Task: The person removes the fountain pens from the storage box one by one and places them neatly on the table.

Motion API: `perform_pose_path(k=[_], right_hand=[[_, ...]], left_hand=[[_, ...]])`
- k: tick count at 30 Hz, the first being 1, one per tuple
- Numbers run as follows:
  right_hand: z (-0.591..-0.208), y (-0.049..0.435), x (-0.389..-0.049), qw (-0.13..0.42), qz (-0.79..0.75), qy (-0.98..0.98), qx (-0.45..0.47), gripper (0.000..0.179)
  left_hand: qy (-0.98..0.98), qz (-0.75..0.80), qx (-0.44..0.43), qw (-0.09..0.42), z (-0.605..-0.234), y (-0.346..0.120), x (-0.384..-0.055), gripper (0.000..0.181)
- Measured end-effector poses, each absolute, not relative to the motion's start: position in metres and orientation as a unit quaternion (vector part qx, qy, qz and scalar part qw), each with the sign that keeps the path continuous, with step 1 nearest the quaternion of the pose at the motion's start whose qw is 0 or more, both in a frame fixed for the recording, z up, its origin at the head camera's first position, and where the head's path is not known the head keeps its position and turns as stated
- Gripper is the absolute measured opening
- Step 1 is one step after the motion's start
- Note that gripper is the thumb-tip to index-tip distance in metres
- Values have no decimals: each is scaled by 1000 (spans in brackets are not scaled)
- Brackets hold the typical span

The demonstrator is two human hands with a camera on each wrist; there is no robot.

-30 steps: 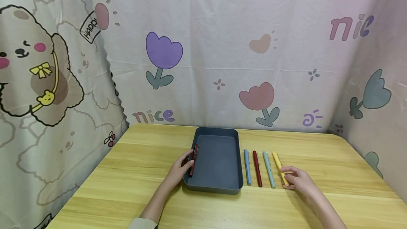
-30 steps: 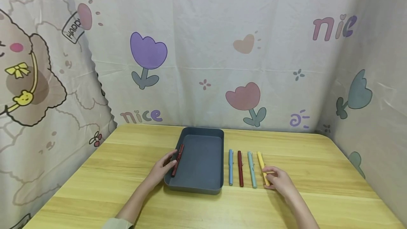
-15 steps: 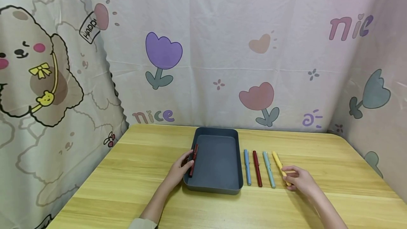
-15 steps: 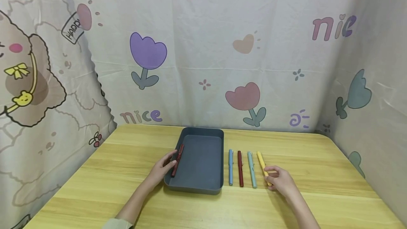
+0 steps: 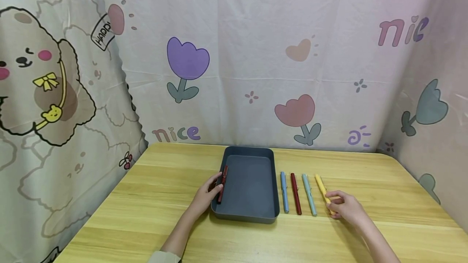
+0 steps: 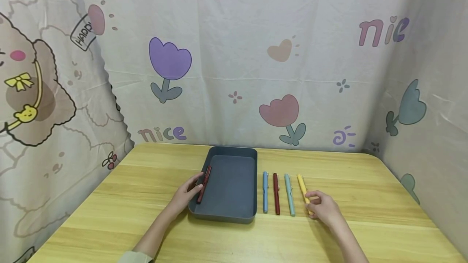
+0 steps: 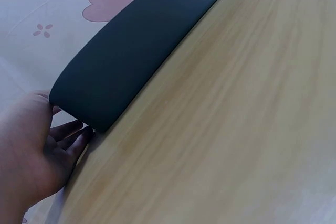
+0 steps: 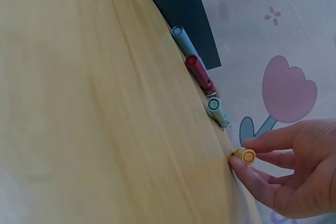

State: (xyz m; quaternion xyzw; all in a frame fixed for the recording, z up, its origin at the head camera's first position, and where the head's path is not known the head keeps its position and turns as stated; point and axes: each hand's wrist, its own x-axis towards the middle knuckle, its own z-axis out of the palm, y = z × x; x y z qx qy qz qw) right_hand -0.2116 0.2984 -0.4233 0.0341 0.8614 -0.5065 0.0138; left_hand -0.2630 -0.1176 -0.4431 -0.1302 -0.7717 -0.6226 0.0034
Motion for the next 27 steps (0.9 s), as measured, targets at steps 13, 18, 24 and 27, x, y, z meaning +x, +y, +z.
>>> perform_pose_path(k=[13, 18, 24, 27], right_hand=[[-423, 296, -211, 0, -464, 885, 30, 29], [-423, 297, -212, -2, -461, 887, 28, 29], [-425, 297, -212, -9, -459, 888, 22, 28], [-426, 298, -213, -9, -458, 889, 20, 29]], left_hand=[[-774, -620, -129, 7, -445, -117, -264, 46], [-776, -616, -135, 12, -429, -114, -251, 45], [-778, -614, -128, 13, -424, -112, -248, 46], [-777, -616, -131, 15, -426, -112, -249, 45]])
